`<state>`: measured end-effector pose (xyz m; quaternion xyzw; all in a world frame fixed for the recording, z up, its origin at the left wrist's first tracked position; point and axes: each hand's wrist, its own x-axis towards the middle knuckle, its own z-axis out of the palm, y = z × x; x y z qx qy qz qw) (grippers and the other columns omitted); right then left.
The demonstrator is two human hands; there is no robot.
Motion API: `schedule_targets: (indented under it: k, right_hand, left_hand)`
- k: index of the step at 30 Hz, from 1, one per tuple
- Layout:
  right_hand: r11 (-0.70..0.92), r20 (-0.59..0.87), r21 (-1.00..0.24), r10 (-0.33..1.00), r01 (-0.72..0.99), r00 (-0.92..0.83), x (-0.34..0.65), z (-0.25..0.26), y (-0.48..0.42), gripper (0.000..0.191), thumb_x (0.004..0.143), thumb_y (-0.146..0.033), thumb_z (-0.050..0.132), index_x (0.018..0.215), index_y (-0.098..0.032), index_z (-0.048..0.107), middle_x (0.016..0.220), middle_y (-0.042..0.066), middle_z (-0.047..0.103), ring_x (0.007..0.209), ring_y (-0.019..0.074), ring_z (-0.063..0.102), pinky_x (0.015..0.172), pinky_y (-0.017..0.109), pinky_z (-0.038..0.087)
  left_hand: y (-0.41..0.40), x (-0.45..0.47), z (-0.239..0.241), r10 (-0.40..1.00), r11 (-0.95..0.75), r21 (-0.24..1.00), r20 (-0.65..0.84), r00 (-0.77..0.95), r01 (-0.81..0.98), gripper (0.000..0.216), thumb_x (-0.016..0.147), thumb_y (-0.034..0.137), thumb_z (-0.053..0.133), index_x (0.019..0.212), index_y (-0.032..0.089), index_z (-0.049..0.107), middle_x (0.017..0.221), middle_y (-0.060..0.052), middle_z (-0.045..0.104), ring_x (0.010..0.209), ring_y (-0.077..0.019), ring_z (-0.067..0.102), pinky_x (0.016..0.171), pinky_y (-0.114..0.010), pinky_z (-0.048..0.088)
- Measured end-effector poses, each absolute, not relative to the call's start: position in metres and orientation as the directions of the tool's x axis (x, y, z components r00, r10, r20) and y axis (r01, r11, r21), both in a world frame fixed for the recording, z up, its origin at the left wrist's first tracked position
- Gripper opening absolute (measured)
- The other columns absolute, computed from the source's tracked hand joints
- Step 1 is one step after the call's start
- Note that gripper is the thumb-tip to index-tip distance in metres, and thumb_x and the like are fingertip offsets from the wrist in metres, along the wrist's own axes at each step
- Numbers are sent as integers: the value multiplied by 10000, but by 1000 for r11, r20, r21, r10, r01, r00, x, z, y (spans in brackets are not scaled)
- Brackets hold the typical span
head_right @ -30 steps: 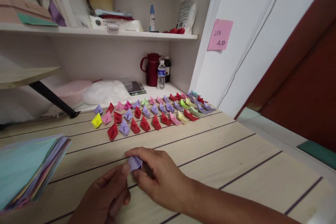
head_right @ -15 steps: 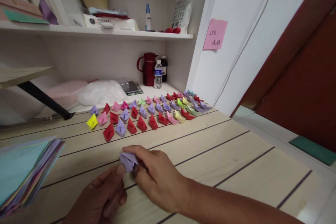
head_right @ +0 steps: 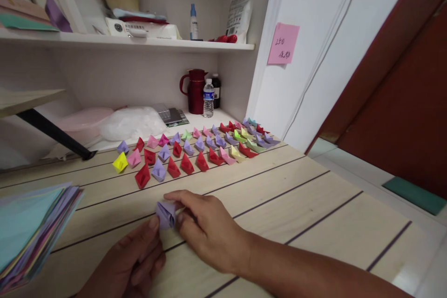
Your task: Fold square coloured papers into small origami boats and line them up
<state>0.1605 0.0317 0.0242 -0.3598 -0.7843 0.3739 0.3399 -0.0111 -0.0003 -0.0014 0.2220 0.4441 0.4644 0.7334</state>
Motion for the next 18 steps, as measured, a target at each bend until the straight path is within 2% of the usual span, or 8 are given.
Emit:
schedule_targets:
  k: [3, 6, 8, 10, 14, 18]
  right_hand:
    - [450, 266, -841, 827, 301, -495, 162, 23, 34, 436, 870, -121, 497, 1288, -235, 541, 999, 25, 654, 792, 144, 600, 748, 268, 491]
    - [482, 319, -836, 816, 262, -483, 162, 23, 34, 519, 807, -135, 585, 1312, -243, 526, 1242, 66, 581, 951, 179, 610, 843, 309, 506]
    - [510, 357, -823, 806, 249, -472, 162, 23, 34, 577, 766, -102, 599, 1319, -245, 516, 1315, 74, 534, 1007, 190, 595, 873, 320, 506]
    - [512, 361, -823, 806, 246, -469, 161, 23, 34, 607, 749, -71, 590, 1322, -256, 509, 1320, 70, 532, 994, 182, 602, 862, 315, 512]
    - [474, 309, -842, 815, 257, -490, 160, 22, 33, 592, 765, -49, 552, 1318, -256, 509, 1199, 57, 604, 884, 157, 635, 798, 296, 529]
    - [546, 374, -800, 778, 250, -504, 160, 22, 33, 550, 777, -43, 533, 1294, -229, 543, 1185, 66, 604, 981, 173, 617, 892, 319, 513]
  left_hand:
    - [-1, -11, -1, 878, 469, 734, -451, 163, -491, 408, 558, 455, 878, 556, 191, 567, 400, 116, 344, 431, -47, 229, 561, -218, 400]
    - [-2, -11, -2, 884, 457, 735, -436, 167, -501, 414, 591, 449, 863, 535, 190, 545, 405, 111, 346, 437, -52, 232, 550, -222, 392]
    - [-2, -12, -2, 887, 457, 737, -423, 187, -498, 438, 626, 464, 839, 509, 193, 517, 389, 104, 345, 434, -56, 232, 540, -227, 382]
    - [-3, -12, -2, 890, 449, 740, -420, 178, -500, 442, 635, 466, 834, 511, 193, 509, 391, 105, 342, 434, -54, 230, 539, -227, 374]
    - [-3, -10, 1, 884, 456, 732, -436, 166, -506, 432, 623, 449, 846, 526, 188, 517, 410, 106, 358, 437, -47, 233, 530, -220, 356]
    - [-3, -7, 1, 893, 438, 738, -422, 157, -513, 381, 603, 427, 862, 557, 186, 571, 389, 115, 352, 430, -42, 215, 523, -208, 343]
